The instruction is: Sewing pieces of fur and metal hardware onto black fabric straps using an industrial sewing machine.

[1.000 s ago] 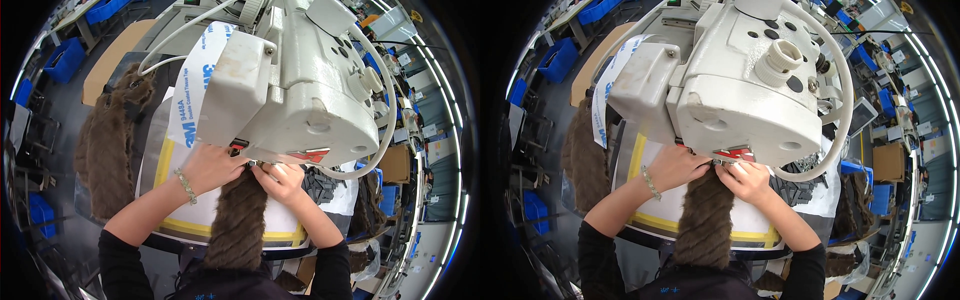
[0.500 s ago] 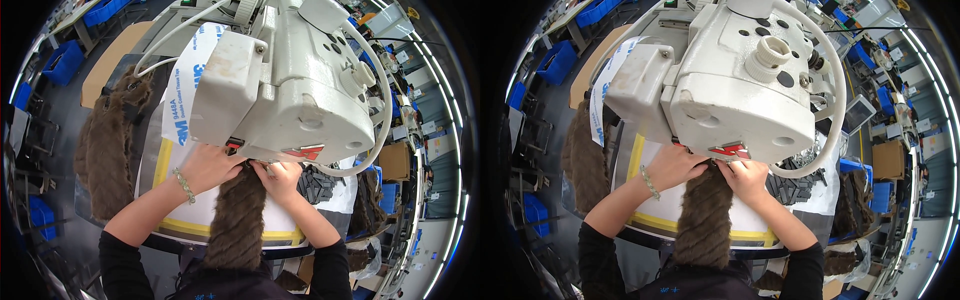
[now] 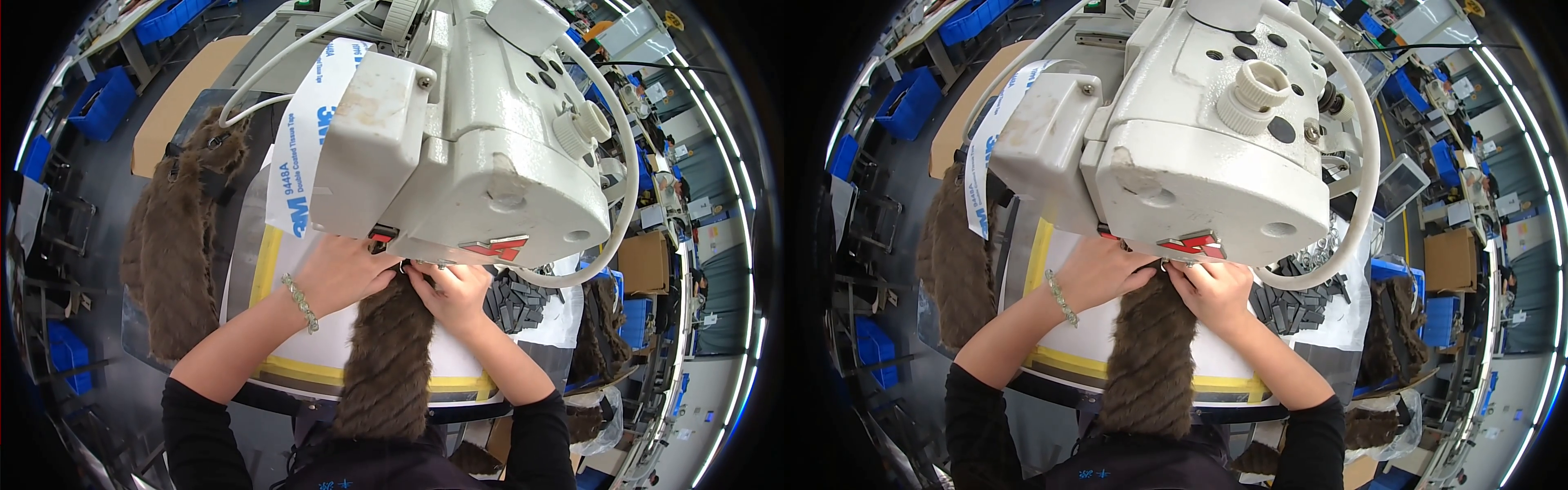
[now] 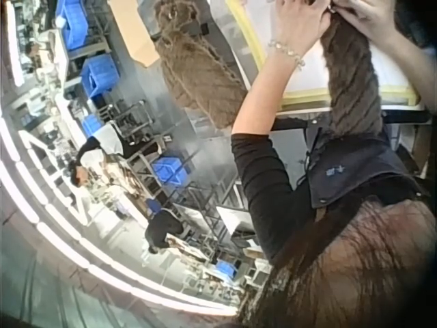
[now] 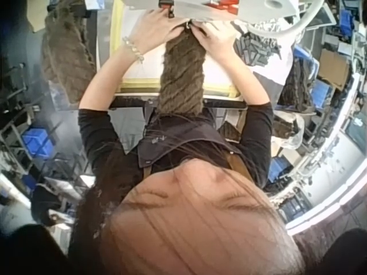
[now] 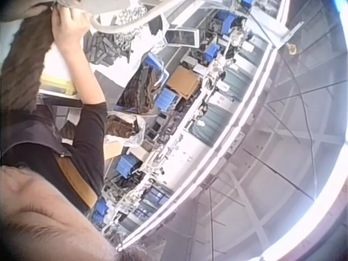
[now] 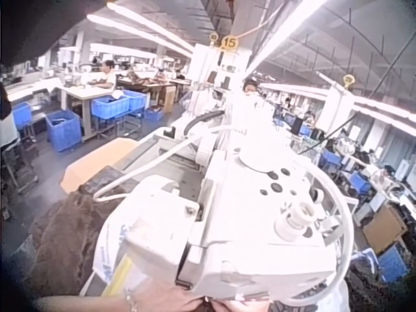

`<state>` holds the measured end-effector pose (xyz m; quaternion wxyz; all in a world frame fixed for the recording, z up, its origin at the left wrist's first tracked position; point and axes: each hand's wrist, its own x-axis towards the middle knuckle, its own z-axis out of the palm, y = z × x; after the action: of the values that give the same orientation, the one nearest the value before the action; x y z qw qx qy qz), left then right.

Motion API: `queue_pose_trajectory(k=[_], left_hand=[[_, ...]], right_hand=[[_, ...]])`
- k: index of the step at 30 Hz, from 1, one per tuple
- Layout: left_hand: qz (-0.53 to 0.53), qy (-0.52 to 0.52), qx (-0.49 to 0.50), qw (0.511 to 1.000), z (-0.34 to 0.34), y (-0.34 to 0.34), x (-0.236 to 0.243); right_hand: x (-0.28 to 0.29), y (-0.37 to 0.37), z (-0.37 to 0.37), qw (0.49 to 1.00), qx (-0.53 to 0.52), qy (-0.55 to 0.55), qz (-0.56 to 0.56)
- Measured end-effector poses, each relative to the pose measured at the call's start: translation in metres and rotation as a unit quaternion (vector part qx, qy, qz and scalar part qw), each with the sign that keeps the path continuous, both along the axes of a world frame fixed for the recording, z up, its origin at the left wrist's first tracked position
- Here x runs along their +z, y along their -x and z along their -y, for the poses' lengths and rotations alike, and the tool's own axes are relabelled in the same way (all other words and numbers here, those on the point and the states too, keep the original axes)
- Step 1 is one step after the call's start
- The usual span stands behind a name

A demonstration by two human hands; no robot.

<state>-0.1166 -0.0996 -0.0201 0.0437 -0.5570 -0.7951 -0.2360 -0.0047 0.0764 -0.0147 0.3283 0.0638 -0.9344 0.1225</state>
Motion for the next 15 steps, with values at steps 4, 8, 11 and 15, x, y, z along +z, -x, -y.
queue_pose_trajectory(k=[4, 8, 11, 15], left_hand=[[-0.002, -0.025, -0.004, 1.000, 0.0011, -0.0001, 0.0004], [-0.019, -0.056, -0.008, 0.998, 0.0000, -0.0004, -0.0058], [-0.040, -0.072, -0.004, 0.997, 0.0012, -0.0010, -0.0079], [-0.041, -0.081, -0.007, 0.996, 0.0001, -0.0007, -0.0060]], right_hand=[[0.0004, 0.0013, 0.0008, 1.000, -0.009, 0.007, 0.012], [0.0003, 0.0003, 0.0017, 0.999, -0.020, 0.013, 0.028], [-0.0021, -0.0006, 0.0007, 0.998, -0.028, 0.013, 0.047], [-0.0066, -0.0031, -0.0053, 0.996, -0.031, 0.007, 0.081]])
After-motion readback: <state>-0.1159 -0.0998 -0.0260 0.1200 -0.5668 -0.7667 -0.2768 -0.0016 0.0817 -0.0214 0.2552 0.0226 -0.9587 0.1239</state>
